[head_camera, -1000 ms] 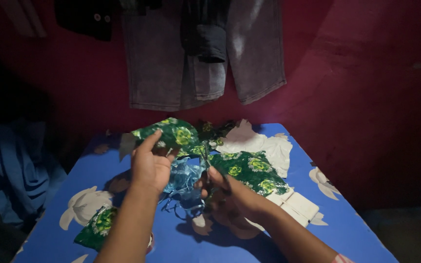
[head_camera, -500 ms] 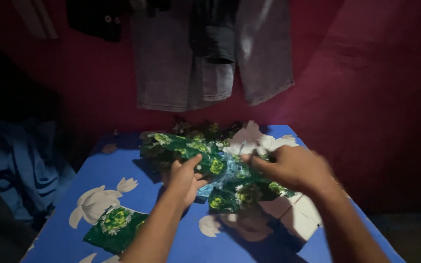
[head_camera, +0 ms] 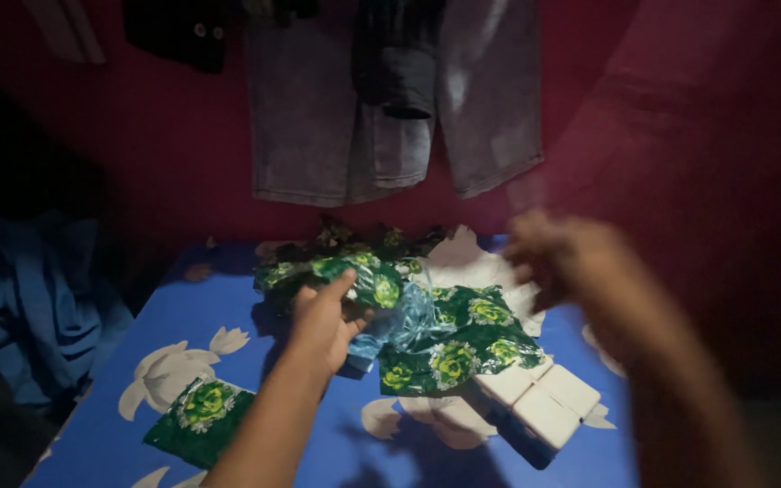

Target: The person cuts green floral wrapping paper into pieces with scissors, then folds the cut paper around a white rectangular box on the table and presses the paper in place, using a roll of tape nearby.

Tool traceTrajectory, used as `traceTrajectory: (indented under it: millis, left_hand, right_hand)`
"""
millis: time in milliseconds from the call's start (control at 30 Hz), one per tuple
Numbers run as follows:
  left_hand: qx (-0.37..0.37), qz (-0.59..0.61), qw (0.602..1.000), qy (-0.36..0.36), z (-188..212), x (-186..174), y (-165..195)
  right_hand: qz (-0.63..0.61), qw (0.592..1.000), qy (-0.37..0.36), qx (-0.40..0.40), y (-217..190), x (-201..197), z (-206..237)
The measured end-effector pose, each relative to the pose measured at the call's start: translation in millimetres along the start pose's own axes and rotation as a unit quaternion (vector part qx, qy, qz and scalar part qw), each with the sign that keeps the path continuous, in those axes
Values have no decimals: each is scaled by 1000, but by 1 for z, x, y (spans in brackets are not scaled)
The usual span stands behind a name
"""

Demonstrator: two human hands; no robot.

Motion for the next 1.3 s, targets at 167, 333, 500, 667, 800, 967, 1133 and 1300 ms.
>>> traceTrajectory:
  millis: [167,333,500,667,800,967,1133,1300]
  left_hand:
    - [264,-267,925,-58,22,18,26]
    - [229,-2,965,-129,27,24,33]
    - [160,128,968,-147,24,20,36]
    - [104,185,975,-71,13,16,38]
    - [94,175,976,-92,13,16,28]
    - [67,163,981,-81,17,19,19]
    - [64,140,985,-73,23,22,19]
    - [34,108,990,-82,28,24,17]
  right_hand:
    - [-157,961,-197,-116,7,145,22]
    - [-146,955,-259,-15,17,147,24]
    - [-144,941,-306,-16,14,137,26]
    - [-61,949,-309,30,14,130,26]
    - [-42,946,-319,31,12,132,25]
    - [-73,951,-299,40,16,133,23]
    - [-100,955,-276,32,22,135,17]
    - [-113,961,-253,14,26,135,15]
Point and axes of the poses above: each hand's wrist, its own z-axis away from the middle knuckle, its own x-axis out of the palm, y = z × x, the point moved 1 cm from there along -z, towards the middle knuckle, and after that the axes turned 13 degrees about z, right-handed, at the moved point
